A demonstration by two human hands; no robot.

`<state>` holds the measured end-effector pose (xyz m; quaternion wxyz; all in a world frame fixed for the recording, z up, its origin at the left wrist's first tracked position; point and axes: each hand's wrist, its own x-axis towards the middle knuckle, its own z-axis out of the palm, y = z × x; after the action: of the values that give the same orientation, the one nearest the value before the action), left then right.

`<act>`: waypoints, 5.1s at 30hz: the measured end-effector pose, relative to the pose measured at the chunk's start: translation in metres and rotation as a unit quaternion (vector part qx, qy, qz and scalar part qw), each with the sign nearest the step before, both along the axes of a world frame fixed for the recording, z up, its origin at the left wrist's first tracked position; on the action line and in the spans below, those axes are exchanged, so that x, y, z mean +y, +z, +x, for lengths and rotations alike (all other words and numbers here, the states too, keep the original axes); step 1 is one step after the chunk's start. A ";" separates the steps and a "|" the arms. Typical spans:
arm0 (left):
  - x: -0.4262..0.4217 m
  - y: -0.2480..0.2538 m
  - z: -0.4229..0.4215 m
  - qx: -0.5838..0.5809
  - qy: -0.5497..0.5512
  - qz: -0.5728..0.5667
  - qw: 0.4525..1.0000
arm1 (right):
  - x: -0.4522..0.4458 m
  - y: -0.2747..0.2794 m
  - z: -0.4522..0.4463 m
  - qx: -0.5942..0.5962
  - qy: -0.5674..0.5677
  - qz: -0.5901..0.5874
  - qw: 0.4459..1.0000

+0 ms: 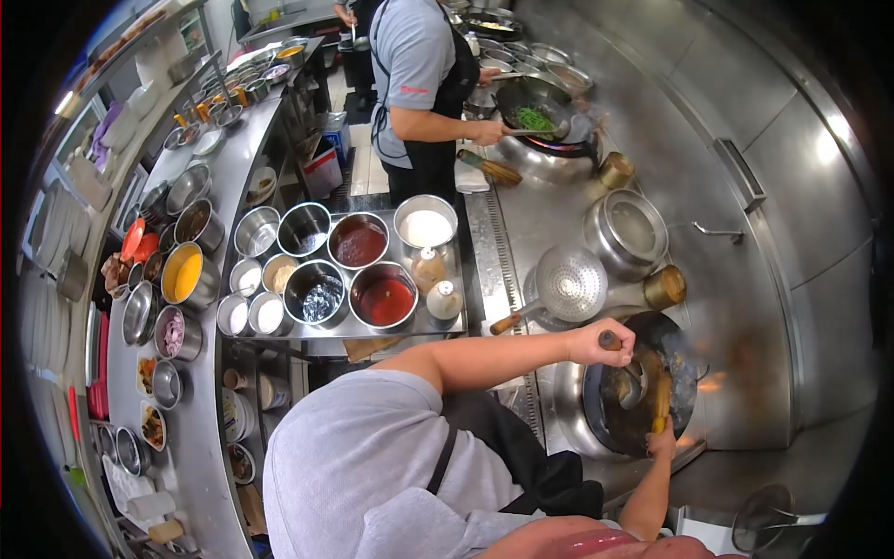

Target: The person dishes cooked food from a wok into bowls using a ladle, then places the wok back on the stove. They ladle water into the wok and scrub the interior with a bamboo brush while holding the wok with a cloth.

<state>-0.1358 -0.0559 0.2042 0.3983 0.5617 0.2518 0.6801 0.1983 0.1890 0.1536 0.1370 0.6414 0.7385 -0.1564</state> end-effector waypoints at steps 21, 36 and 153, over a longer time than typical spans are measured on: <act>0.015 -0.027 -0.074 -0.460 0.356 -0.155 0.799 | 0.000 -0.058 0.018 0.108 0.092 -0.022 0.990; 0.075 0.085 0.029 -0.325 0.115 -0.020 0.938 | -0.194 -0.060 0.120 0.198 -0.033 0.164 0.966; 0.131 -0.127 -0.001 0.215 0.254 -0.407 0.850 | 0.043 -0.080 -0.111 0.102 -0.057 0.111 0.987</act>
<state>-0.1372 0.0755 0.0773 0.3407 0.3978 0.7195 0.4561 0.0869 0.2318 0.0732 -0.0202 0.6743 0.7238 -0.1452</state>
